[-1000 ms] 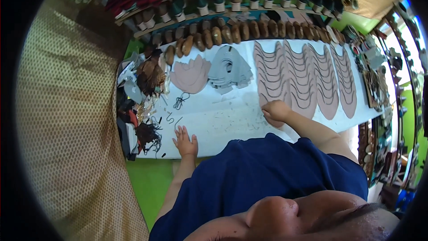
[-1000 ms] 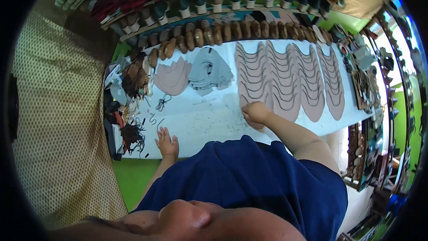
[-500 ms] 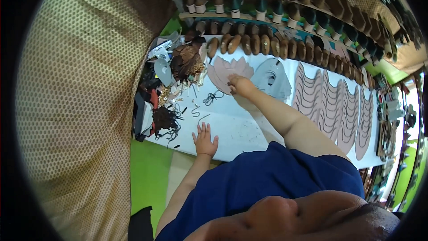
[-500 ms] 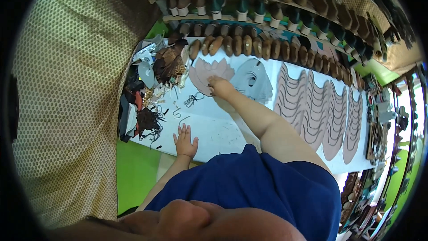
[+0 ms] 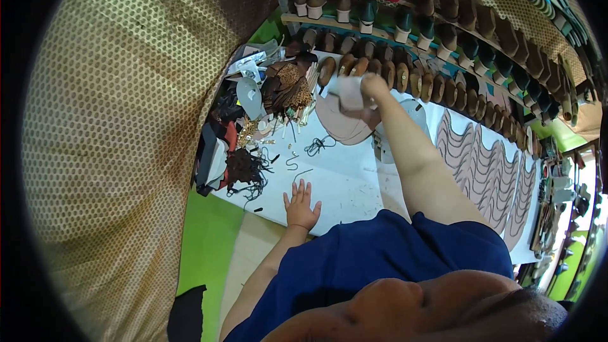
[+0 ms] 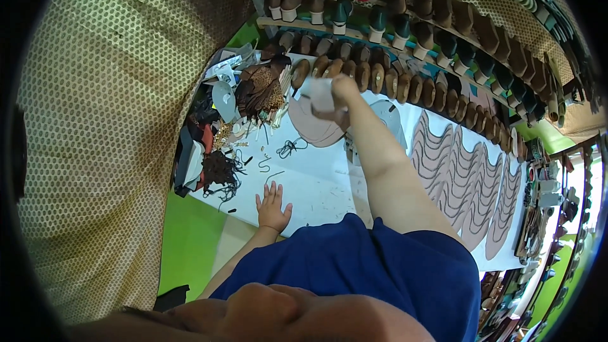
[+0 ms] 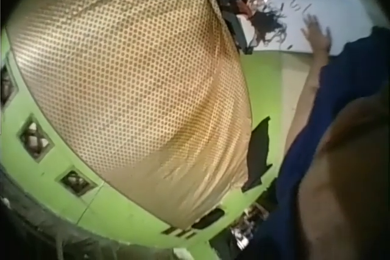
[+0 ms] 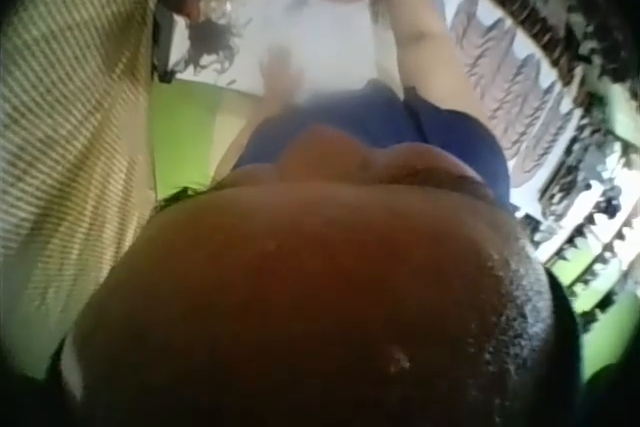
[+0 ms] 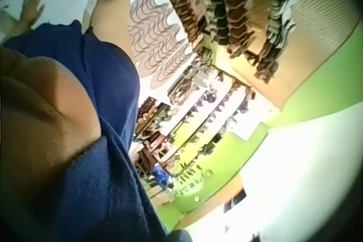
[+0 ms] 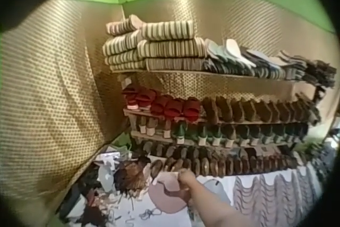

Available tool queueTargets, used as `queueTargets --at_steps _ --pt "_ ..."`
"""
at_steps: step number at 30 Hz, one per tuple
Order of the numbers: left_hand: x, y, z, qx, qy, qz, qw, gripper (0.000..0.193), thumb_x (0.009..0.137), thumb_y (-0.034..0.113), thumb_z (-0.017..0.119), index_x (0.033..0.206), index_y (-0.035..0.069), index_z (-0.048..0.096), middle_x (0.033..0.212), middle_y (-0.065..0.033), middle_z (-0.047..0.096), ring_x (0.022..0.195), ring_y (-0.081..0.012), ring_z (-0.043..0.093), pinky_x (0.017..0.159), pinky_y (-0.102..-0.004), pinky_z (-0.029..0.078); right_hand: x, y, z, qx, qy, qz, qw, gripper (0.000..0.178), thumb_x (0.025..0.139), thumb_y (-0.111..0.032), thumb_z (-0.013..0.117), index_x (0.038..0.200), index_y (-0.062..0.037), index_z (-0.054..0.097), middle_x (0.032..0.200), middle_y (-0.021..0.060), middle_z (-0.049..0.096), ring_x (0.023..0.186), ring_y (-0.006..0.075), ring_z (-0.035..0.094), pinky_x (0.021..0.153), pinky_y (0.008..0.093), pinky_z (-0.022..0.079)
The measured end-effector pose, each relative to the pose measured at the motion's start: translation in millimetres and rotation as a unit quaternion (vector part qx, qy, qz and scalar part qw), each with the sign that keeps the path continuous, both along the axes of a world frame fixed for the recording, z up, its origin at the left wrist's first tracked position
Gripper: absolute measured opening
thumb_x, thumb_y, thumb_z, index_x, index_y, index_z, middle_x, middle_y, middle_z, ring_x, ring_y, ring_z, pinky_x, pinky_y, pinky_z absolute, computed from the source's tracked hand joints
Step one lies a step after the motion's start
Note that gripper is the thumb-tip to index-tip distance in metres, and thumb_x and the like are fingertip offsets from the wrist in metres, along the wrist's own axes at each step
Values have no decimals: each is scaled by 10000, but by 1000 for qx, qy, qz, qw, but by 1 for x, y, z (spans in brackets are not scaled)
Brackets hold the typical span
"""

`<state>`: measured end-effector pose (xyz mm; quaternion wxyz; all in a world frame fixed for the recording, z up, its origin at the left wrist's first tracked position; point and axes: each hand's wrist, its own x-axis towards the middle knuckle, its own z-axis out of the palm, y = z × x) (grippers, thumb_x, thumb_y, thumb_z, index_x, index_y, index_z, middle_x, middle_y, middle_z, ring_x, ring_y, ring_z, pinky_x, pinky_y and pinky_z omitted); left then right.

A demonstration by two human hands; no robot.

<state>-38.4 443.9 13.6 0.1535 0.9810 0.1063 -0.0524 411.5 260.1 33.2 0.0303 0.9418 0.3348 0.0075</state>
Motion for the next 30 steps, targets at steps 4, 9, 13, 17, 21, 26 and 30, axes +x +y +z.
queueTargets --at_steps 4,9,13,17,21,26,30 --pt "4 1 -2 9 -20 -16 1000 713 897 431 575 1514 135 374 1622 -104 266 1508 -317 189 1186 -598 72 32 -6 23 188 115 4 975 221 739 -197 730 923 -75 716 909 178 711 846 339 685 744 415 527" --pt "-1 0 -1 10 2 -6 1000 725 901 419 559 1520 101 357 1629 -119 241 1512 -323 174 1195 -569 55 -22 13 61 265 209 -17 941 198 731 -194 716 908 -107 717 893 156 711 844 337 681 744 418 524" --pt "0 -4 2 -1 -7 -7 1000 723 900 417 561 1517 96 362 1630 -120 238 1512 -328 172 1188 -591 45 -72 17 37 224 185 7 957 152 739 -179 685 875 -118 715 870 160 703 828 345 674 744 417 527" --pt "16 -10 16 36 26 -17 999 731 894 405 571 1514 79 357 1633 -125 227 1512 -337 168 1175 -630 21 -104 7 -4 183 141 -35 972 147 751 -200 665 868 -127 715 853 156 704 830 340 679 730 429 527" --pt "69 -39 17 -3 -56 -38 998 783 894 406 581 1538 70 289 1635 -139 211 1518 -341 146 1170 -648 10 -119 6 -18 216 125 -15 968 129 781 -238 642 838 -138 700 793 114 699 835 328 686 775 462 514" --pt "142 -60 14 -2 -42 -110 993 790 913 442 558 1556 99 253 1635 -102 226 1524 -321 135 1169 -653 7 -127 9 -21 164 61 60 983 108 791 -229 629 811 -137 683 845 123 704 825 306 690 902 529 463" --pt "163 -60 2 18 -24 -121 992 746 932 473 512 1555 137 277 1629 -54 259 1524 -290 143 1172 -648 9 -52 -3 -27 165 -84 -118 976 118 825 -183 585 841 -113 679 873 153 696 844 330 684 806 506 514"
